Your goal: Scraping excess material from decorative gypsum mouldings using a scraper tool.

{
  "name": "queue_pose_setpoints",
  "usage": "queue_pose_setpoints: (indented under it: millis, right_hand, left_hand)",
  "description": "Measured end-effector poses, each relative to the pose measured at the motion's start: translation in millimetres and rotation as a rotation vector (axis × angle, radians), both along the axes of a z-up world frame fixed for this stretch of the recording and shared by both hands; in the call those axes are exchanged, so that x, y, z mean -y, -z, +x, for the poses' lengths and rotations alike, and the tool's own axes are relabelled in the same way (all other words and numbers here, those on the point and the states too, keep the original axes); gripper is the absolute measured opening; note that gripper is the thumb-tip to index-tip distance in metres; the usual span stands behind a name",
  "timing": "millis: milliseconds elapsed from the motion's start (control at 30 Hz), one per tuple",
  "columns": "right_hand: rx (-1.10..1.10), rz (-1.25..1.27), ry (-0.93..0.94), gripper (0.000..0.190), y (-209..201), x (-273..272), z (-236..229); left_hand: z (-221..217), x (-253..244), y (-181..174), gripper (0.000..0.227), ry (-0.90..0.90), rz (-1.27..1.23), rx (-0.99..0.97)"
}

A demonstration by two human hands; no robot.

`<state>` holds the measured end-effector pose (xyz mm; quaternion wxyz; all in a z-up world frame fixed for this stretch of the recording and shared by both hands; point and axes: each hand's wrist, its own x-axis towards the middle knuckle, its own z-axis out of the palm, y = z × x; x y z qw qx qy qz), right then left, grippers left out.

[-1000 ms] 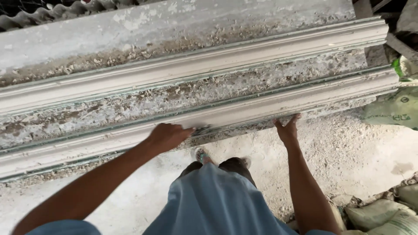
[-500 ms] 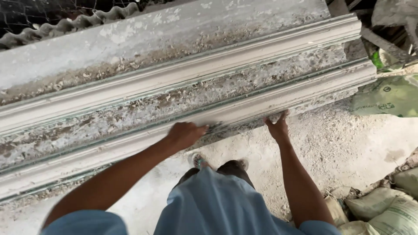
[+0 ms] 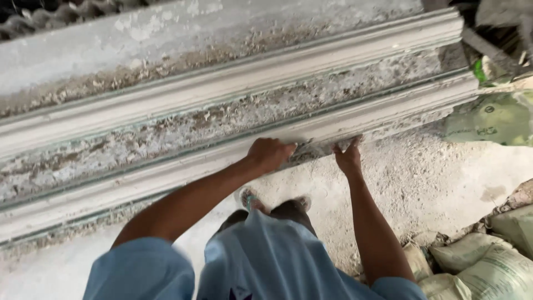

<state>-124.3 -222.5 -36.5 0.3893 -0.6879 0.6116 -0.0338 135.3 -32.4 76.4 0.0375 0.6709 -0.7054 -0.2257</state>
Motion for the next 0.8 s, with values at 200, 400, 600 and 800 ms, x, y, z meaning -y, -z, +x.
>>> queue_pose_setpoints:
  millis: [200,400,600,800]
  right_hand:
    - [0.074,-0.077,-0.028,0.117,28,-2,-14]
    - [-0.026,0.069,0.009,0.115,5,-4,-5]
    - [-0.012,0.036,-0.040,0.118,18,6,-7]
    - [0.046,0.031,-0.054,0.120,36,12,-15]
  left_hand:
    - [36,-52,-54,0.044,-0.077,0.195,-0.025]
    - [91,-167,-80,0.044,-0.017,0.290,0.138]
    - [133,-242,-69,0.059,0.206,0.382,0.405]
    - [55,-146,-16,0.053,0.196,0.037,0.323]
